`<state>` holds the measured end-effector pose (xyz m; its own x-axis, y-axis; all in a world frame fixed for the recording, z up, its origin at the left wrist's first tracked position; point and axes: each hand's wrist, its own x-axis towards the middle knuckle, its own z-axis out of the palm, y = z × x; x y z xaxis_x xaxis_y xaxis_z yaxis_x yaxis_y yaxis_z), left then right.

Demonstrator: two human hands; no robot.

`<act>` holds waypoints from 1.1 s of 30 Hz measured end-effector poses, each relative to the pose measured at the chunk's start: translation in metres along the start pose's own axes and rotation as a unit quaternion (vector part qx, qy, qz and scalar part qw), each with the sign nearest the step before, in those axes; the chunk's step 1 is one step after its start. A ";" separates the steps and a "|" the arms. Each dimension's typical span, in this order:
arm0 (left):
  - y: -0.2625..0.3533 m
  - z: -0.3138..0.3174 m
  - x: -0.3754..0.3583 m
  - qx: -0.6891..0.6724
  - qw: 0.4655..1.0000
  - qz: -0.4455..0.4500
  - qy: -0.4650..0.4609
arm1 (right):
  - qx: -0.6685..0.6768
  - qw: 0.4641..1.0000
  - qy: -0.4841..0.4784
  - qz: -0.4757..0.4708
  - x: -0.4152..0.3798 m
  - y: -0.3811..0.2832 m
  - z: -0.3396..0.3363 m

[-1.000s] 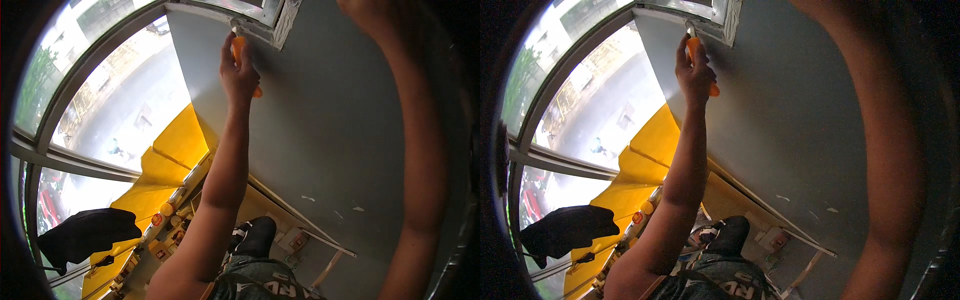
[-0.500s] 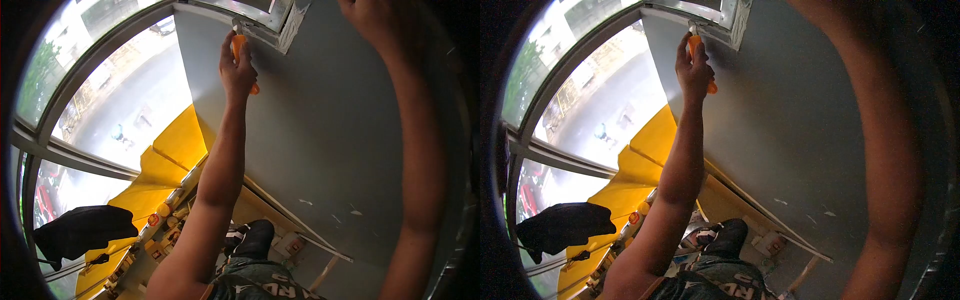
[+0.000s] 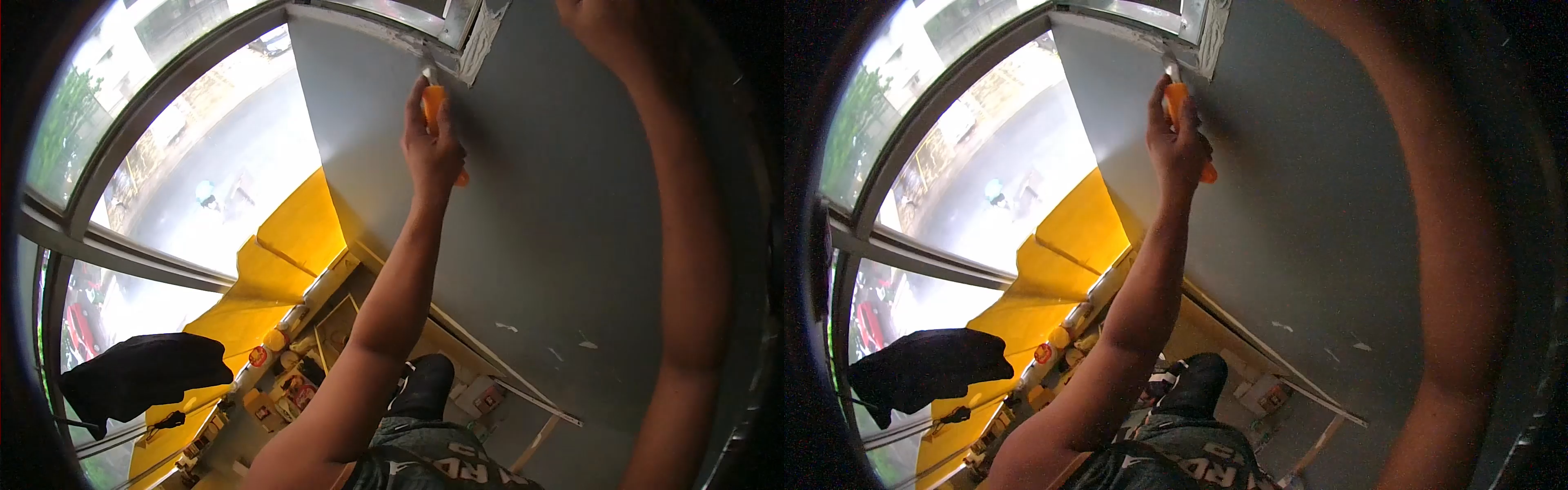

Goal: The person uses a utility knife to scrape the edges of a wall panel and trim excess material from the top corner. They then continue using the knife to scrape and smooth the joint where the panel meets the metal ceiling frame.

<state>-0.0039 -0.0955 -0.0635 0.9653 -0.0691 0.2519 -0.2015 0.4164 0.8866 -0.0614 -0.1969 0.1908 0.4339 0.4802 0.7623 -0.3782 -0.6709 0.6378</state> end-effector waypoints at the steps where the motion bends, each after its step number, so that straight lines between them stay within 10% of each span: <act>1: -0.008 0.002 -0.001 0.005 1.000 0.028 0.009 | 0.017 1.000 0.008 0.014 -0.001 -0.003 -0.001; 20: -0.025 0.011 0.014 0.006 0.984 0.175 -0.007 | -0.040 0.999 0.013 0.016 -0.002 0.002 0.008; 26: -0.005 0.001 0.010 -0.118 0.993 0.014 0.000 | -0.050 0.998 0.003 -0.033 -0.001 0.009 0.004; 33: 0.005 -0.011 0.040 -0.036 0.997 0.069 -0.001 | -0.043 0.999 0.003 -0.027 -0.002 0.011 0.004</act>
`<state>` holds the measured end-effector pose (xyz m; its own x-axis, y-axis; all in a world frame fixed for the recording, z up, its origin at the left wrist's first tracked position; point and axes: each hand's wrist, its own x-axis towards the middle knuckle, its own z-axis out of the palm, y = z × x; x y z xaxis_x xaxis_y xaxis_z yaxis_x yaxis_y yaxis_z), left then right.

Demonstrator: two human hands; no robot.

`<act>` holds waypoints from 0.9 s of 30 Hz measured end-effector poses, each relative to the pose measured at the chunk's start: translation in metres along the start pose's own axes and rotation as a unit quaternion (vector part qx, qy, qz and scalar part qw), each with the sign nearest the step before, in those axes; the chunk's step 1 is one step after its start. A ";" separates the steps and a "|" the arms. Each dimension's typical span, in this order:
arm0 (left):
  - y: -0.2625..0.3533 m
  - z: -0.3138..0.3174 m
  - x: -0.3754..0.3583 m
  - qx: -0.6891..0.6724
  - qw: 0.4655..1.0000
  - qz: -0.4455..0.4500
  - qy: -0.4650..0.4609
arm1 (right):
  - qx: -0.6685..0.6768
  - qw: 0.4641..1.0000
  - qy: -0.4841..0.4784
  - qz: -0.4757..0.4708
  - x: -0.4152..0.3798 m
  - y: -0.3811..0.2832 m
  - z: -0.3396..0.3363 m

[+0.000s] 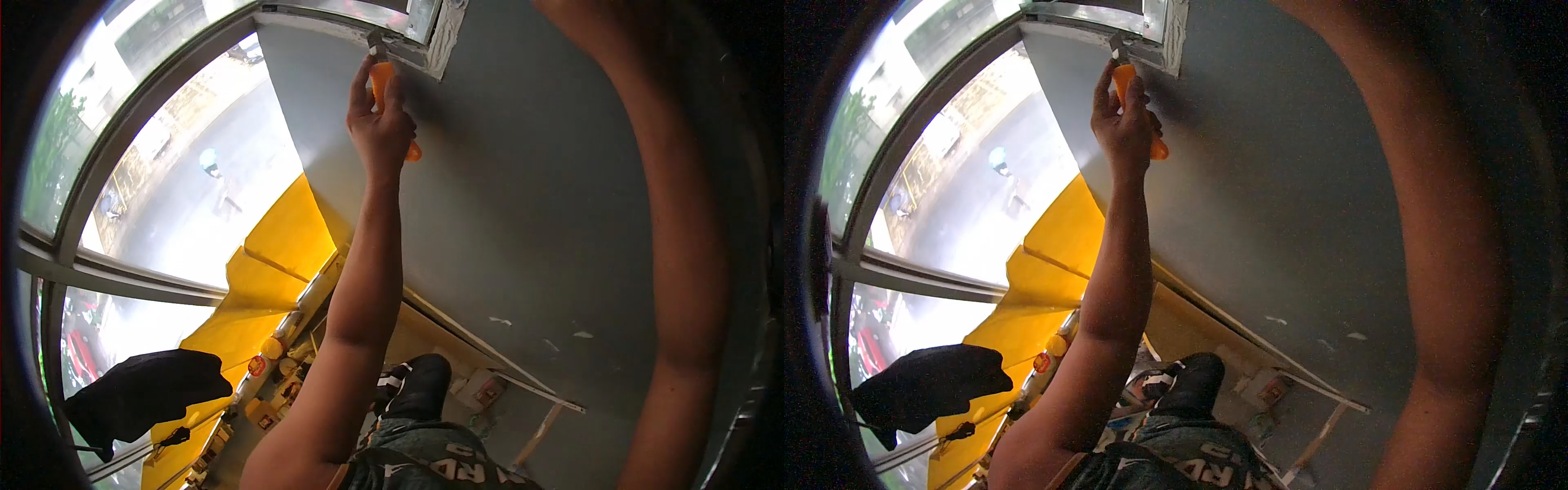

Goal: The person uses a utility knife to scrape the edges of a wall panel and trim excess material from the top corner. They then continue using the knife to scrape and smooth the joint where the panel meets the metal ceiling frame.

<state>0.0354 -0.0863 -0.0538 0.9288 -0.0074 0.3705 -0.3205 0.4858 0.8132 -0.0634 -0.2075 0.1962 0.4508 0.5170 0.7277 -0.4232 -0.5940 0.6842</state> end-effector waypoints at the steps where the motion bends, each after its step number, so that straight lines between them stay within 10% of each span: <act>1: 0.000 -0.001 0.000 0.010 1.000 -0.010 -0.004 | 0.018 1.000 0.001 0.002 -0.001 -0.001 -0.001; 27: 0.002 -0.003 -0.006 -0.023 0.999 -0.021 -0.017 | -0.014 1.000 0.001 0.006 -0.003 -0.002 0.005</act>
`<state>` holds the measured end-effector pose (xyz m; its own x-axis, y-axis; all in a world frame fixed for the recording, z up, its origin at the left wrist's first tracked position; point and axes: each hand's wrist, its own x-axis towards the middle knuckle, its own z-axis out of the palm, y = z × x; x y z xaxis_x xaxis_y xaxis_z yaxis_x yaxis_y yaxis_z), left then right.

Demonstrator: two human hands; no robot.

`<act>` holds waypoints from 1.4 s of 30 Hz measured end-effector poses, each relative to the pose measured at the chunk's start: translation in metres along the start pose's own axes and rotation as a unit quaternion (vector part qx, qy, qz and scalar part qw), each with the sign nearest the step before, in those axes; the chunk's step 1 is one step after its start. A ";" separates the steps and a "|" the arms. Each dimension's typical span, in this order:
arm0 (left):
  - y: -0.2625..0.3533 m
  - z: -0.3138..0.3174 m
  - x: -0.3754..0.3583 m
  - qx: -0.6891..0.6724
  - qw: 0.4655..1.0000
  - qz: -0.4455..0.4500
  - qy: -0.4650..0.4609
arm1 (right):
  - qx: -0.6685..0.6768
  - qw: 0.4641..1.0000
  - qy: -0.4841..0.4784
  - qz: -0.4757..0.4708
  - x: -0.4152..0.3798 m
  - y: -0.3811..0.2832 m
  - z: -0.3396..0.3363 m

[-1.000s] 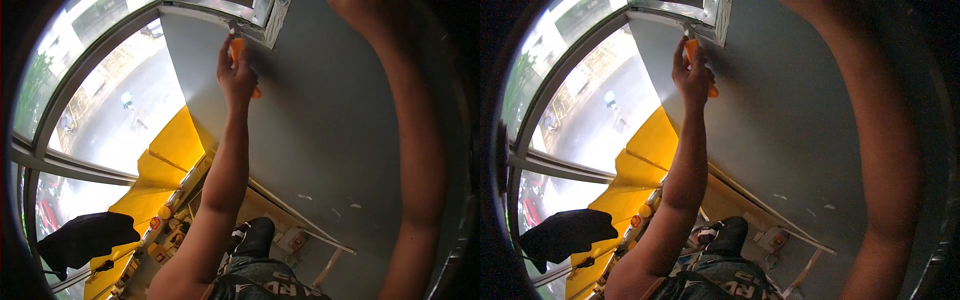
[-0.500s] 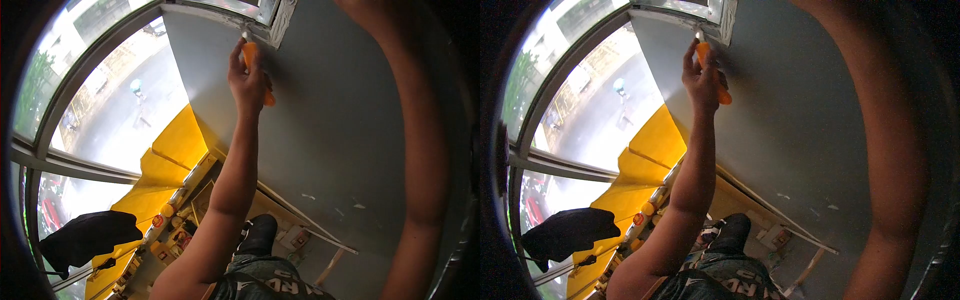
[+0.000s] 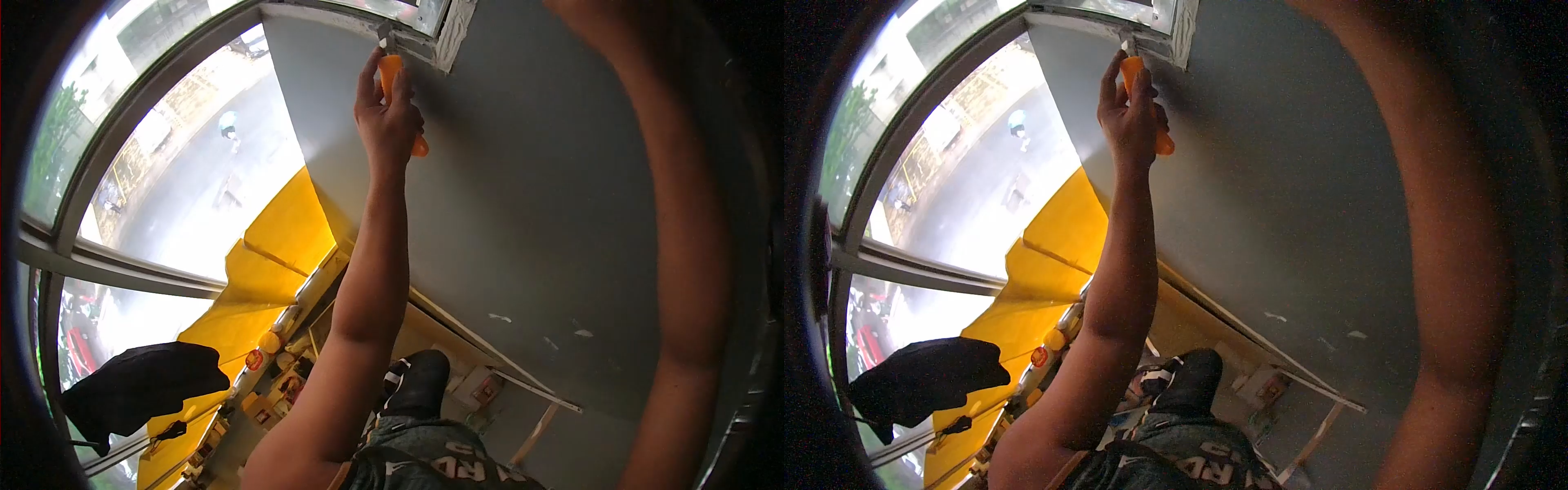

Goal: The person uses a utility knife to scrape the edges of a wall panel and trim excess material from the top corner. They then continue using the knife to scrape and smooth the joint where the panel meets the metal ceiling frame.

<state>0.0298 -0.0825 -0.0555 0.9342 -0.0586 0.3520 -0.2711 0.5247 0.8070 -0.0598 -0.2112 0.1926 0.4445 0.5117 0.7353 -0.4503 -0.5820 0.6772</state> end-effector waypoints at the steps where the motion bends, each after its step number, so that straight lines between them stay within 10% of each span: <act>1: 0.000 0.000 -0.002 0.009 1.000 0.000 -0.008 | -0.003 1.000 0.008 0.001 0.000 0.000 0.000; 42: -0.005 -0.007 -0.038 0.028 0.998 -0.026 -0.047 | 0.019 1.000 -0.001 0.007 0.007 -0.013 -0.014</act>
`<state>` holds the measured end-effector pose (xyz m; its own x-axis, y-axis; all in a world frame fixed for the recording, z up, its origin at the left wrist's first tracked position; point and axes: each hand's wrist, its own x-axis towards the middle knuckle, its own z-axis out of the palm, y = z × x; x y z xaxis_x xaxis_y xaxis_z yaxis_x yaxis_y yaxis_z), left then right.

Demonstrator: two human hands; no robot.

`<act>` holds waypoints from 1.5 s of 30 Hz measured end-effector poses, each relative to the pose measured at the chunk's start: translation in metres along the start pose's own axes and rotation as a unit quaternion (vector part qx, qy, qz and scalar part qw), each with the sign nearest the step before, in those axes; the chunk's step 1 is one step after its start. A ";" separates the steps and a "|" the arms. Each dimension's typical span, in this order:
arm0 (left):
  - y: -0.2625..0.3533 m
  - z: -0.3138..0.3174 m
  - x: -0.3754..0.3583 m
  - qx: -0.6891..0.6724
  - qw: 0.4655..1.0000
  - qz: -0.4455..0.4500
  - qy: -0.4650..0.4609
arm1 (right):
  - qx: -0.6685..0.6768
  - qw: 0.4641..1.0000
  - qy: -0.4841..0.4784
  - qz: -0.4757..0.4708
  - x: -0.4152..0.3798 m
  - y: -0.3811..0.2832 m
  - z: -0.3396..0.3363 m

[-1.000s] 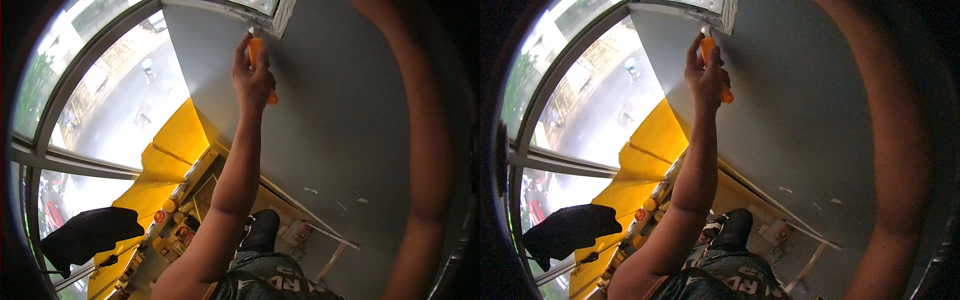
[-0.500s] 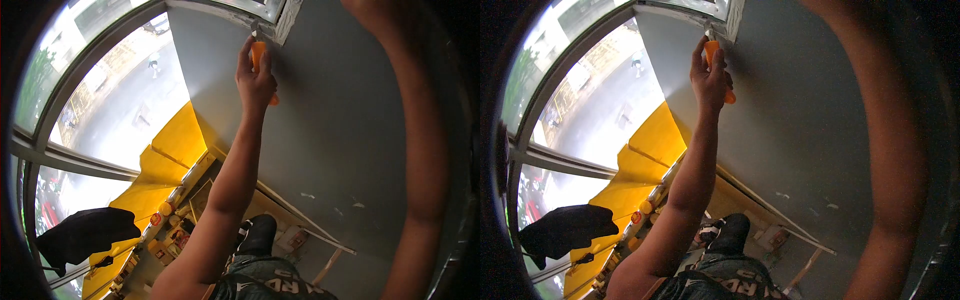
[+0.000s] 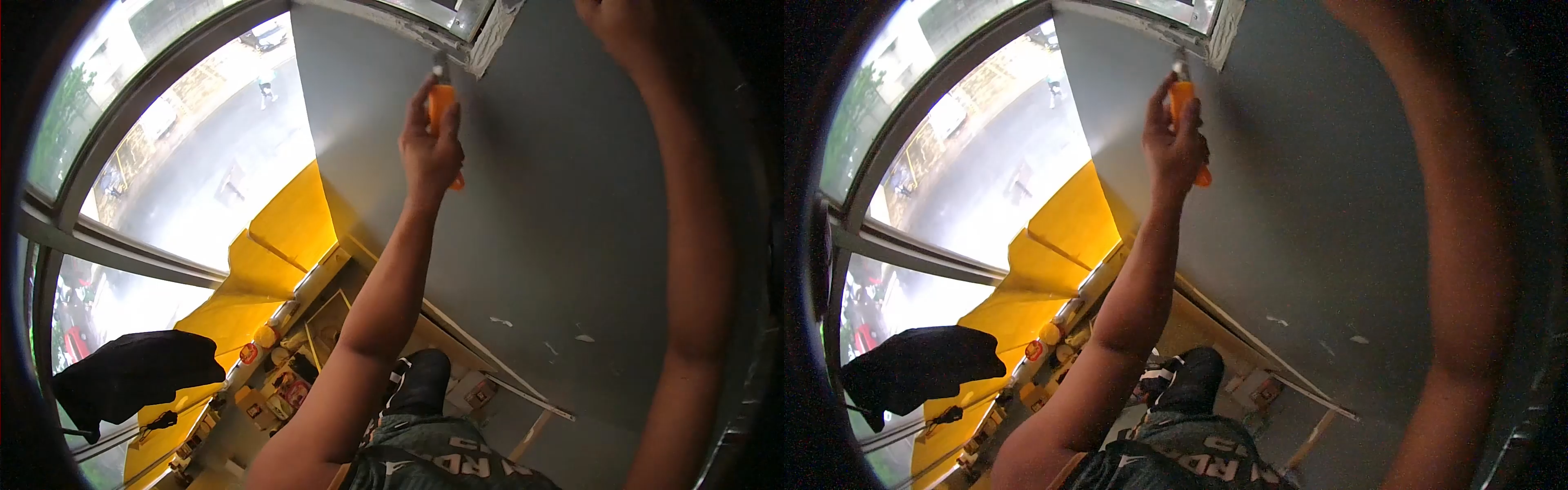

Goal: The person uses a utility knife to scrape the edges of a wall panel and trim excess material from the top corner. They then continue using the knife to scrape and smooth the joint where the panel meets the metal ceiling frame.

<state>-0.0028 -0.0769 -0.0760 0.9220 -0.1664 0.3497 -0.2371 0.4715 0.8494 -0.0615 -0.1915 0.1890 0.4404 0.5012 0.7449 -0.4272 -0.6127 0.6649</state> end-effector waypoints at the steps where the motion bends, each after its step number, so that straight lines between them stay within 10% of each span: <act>1: 0.003 -0.002 0.006 -0.001 1.000 0.005 0.005 | -0.003 1.000 -0.015 0.006 -0.001 0.000 -0.001; 10: -0.005 0.026 0.011 0.002 1.000 0.005 0.022 | -0.009 1.000 0.013 -0.008 -0.004 0.004 0.001; 14: -0.020 0.033 0.008 0.061 0.984 0.160 0.043 | -0.012 0.997 0.065 -0.036 -0.003 0.011 0.012; 16: -0.002 0.028 0.000 -0.020 1.000 0.008 -0.002 | -0.027 0.999 -0.017 -0.013 -0.002 0.012 0.009; 45: 0.002 0.011 0.001 0.082 0.996 0.030 0.010 | -0.036 0.998 0.039 -0.024 -0.002 0.012 0.023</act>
<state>-0.0051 -0.0855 -0.0699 0.9098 -0.1245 0.3959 -0.3377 0.3326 0.8805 -0.0491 -0.2138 0.1938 0.4000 0.5764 0.7125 -0.4636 -0.5434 0.6999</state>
